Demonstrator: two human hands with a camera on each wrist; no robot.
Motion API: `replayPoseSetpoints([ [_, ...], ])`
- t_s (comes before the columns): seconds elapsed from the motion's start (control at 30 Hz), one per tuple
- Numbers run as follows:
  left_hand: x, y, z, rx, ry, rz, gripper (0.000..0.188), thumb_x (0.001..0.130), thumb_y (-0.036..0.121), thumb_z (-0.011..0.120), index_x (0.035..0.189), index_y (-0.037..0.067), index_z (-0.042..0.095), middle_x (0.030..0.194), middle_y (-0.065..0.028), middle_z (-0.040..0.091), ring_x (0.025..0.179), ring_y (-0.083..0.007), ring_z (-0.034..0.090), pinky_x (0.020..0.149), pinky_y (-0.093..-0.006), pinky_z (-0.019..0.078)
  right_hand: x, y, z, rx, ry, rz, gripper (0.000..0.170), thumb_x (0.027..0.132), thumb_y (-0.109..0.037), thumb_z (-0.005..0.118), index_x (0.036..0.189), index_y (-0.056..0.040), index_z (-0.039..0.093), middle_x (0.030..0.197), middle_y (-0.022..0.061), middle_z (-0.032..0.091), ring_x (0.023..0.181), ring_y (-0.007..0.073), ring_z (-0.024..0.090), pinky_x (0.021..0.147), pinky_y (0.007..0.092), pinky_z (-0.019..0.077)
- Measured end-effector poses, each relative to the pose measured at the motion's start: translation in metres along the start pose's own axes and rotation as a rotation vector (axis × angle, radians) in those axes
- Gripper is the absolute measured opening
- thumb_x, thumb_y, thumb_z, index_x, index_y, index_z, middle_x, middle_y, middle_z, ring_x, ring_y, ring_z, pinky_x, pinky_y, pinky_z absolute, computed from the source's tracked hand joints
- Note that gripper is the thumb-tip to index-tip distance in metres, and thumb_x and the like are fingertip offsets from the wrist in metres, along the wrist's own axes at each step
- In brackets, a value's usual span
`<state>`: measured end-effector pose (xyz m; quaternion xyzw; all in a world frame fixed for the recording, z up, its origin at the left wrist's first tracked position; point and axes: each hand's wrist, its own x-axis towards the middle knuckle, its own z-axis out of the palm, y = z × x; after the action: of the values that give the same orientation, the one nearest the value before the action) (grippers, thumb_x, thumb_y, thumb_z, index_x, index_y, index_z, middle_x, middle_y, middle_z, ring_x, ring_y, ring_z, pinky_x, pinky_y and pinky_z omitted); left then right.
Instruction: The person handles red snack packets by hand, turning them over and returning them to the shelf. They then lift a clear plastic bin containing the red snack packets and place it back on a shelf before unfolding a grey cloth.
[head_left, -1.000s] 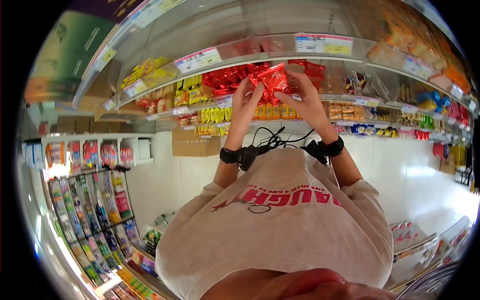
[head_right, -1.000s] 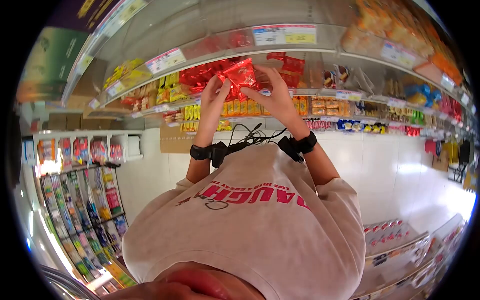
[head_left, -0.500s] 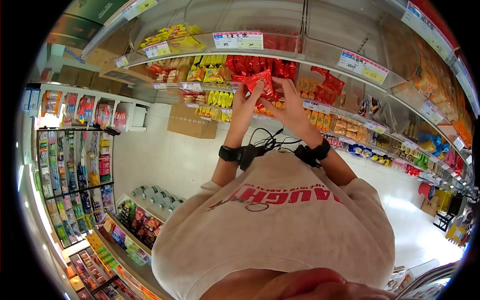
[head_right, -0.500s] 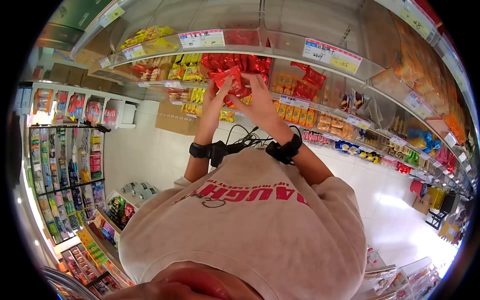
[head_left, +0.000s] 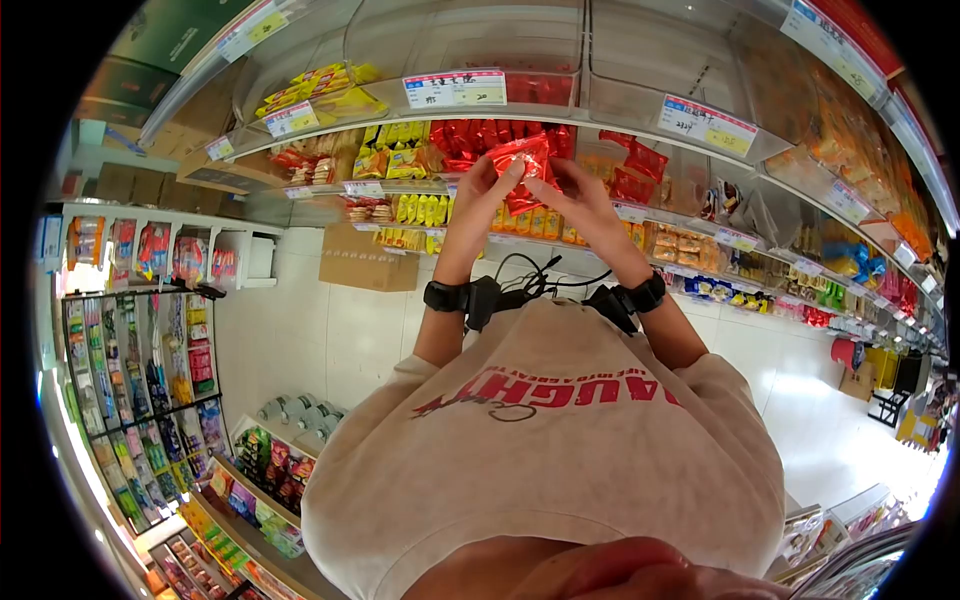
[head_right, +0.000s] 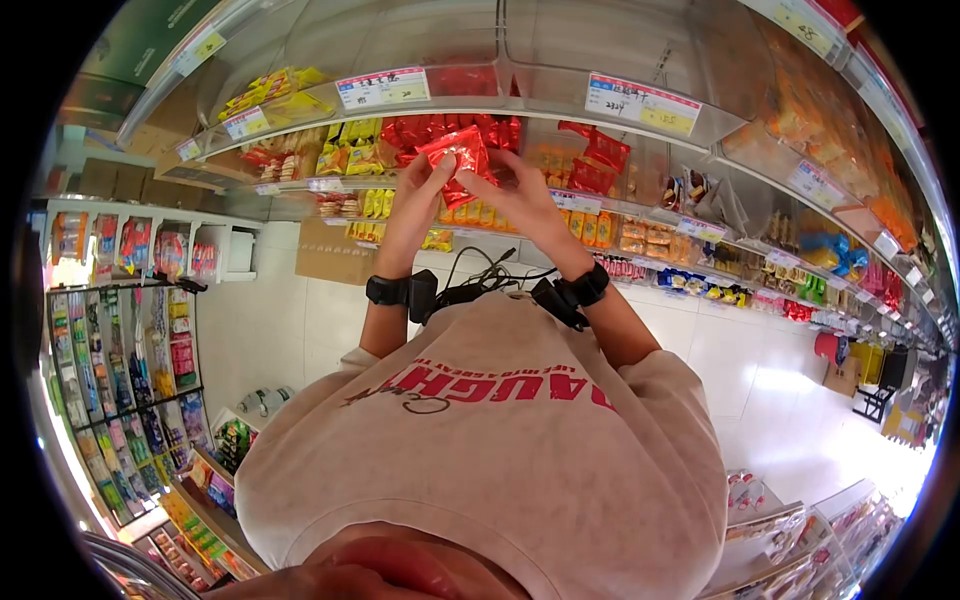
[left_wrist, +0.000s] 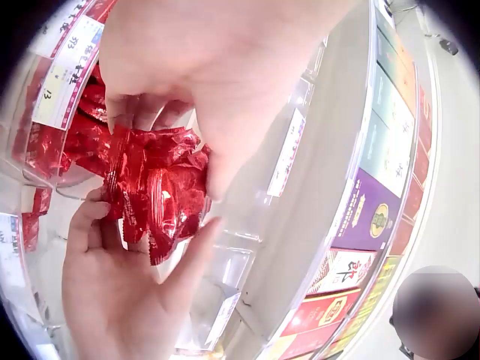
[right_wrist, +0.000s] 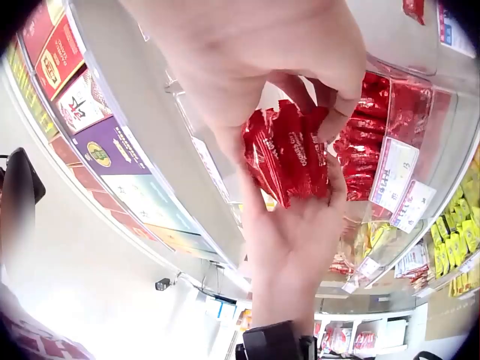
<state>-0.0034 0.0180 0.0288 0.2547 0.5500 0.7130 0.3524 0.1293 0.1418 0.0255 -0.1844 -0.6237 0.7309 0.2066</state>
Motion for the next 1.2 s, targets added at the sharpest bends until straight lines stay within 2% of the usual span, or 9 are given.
replayPoseSetpoints([
  [0.43,0.041,-0.009,-0.005,0.347,-0.134,-0.037,0.046,0.098,0.032,0.072,0.127,-0.004,0.065,0.118,-0.0084,0.071,0.107,-0.0097,0.061,0.093,-0.028,0.0499,0.027,0.019,-0.024,-0.248,0.141,-0.155,0.063,0.089,-0.029,0.081,0.132,0.0108,0.057,0.118,0.0155,0.07,0.106,0.0178,0.067,0.092,0.0321,0.0549],
  [0.53,0.046,-0.01,-0.003,0.272,-0.174,0.104,0.045,0.098,0.032,0.072,0.125,-0.004,0.066,0.117,-0.0105,0.071,0.104,-0.0129,0.063,0.087,-0.0306,0.0525,0.03,0.005,-0.017,-0.079,0.1,-0.17,0.057,0.091,-0.015,0.078,0.139,0.0068,0.053,0.123,0.0131,0.068,0.107,0.0164,0.067,0.092,0.0321,0.0555],
  [0.63,0.051,-0.016,-0.009,0.407,-0.12,0.217,0.035,0.1,0.021,0.067,0.122,-0.006,0.065,0.114,-0.0132,0.067,0.107,-0.0201,0.065,0.094,-0.0333,0.0513,0.038,0.013,-0.019,-0.344,0.252,-0.312,0.057,0.086,-0.015,0.081,0.132,0.0059,0.055,0.124,0.0175,0.068,0.11,0.0186,0.068,0.092,0.0333,0.0562],
  [0.7,0.056,-0.027,-0.017,0.602,-0.06,0.4,0.029,0.1,0.013,0.064,0.121,-0.007,0.064,0.117,-0.0162,0.064,0.112,-0.0266,0.064,0.1,-0.036,0.05,0.038,0.003,-0.015,-0.346,0.322,-0.18,0.062,0.082,-0.018,0.084,0.131,0.0051,0.055,0.12,0.0212,0.068,0.107,0.0263,0.07,0.087,0.0386,0.0573],
  [0.8,0.06,-0.026,-0.021,0.923,-0.006,0.675,0.032,0.09,0.0,0.063,0.121,-0.006,0.064,0.128,-0.0217,0.06,0.124,-0.0408,0.054,0.109,-0.0438,0.0455,0.056,0.029,-0.026,-0.921,0.468,-0.508,0.069,0.079,-0.025,0.085,0.133,0.0046,0.055,0.123,0.0252,0.063,0.107,0.0397,0.065,0.092,0.0473,0.0535],
  [0.93,0.08,-0.034,-0.02,1.284,-0.049,0.885,0.042,0.085,0.01,0.067,0.126,0.001,0.064,0.134,-0.0192,0.059,0.132,-0.0395,0.048,0.118,-0.0496,0.0347,0.068,0.02,-0.014,-1.047,0.543,-0.594,0.061,0.079,-0.036,0.083,0.123,0.0009,0.063,0.116,0.0253,0.066,0.11,0.0441,0.061,0.094,0.049,0.0492],
  [1.07,0.097,-0.062,-0.031,1.476,-0.033,0.854,0.048,0.091,0.036,0.063,0.132,0.01,0.064,0.145,-0.0127,0.055,0.144,-0.0339,0.04,0.121,-0.065,0.0178,0.079,0.013,-0.008,-1.121,0.42,-0.269,0.06,0.079,-0.045,0.081,0.119,-0.0014,0.068,0.108,0.0229,0.07,0.102,0.043,0.065,0.089,0.0503,0.052],
  [1.13,0.099,-0.063,-0.034,1.559,-0.063,0.76,0.052,0.091,0.038,0.064,0.138,0.015,0.061,0.147,-0.0095,0.054,0.143,-0.0303,0.041,0.12,-0.064,0.0197,0.086,0.019,-0.005,-1.209,0.473,-0.236,0.058,0.078,-0.049,0.08,0.114,-0.005,0.071,0.106,0.0217,0.071,0.101,0.042,0.066,0.089,0.0501,0.0526],
  [1.2,0.094,-0.054,-0.032,1.493,0.015,0.939,0.036,0.092,0.032,0.064,0.124,0.014,0.066,0.129,-0.009,0.063,0.128,-0.0309,0.054,0.114,-0.0567,0.0344,0.094,0.02,-0.01,-1.221,0.476,-0.289,0.052,0.077,-0.05,0.079,0.108,-0.0079,0.074,0.107,0.0207,0.071,0.101,0.0411,0.066,0.09,0.0504,0.0521],
])
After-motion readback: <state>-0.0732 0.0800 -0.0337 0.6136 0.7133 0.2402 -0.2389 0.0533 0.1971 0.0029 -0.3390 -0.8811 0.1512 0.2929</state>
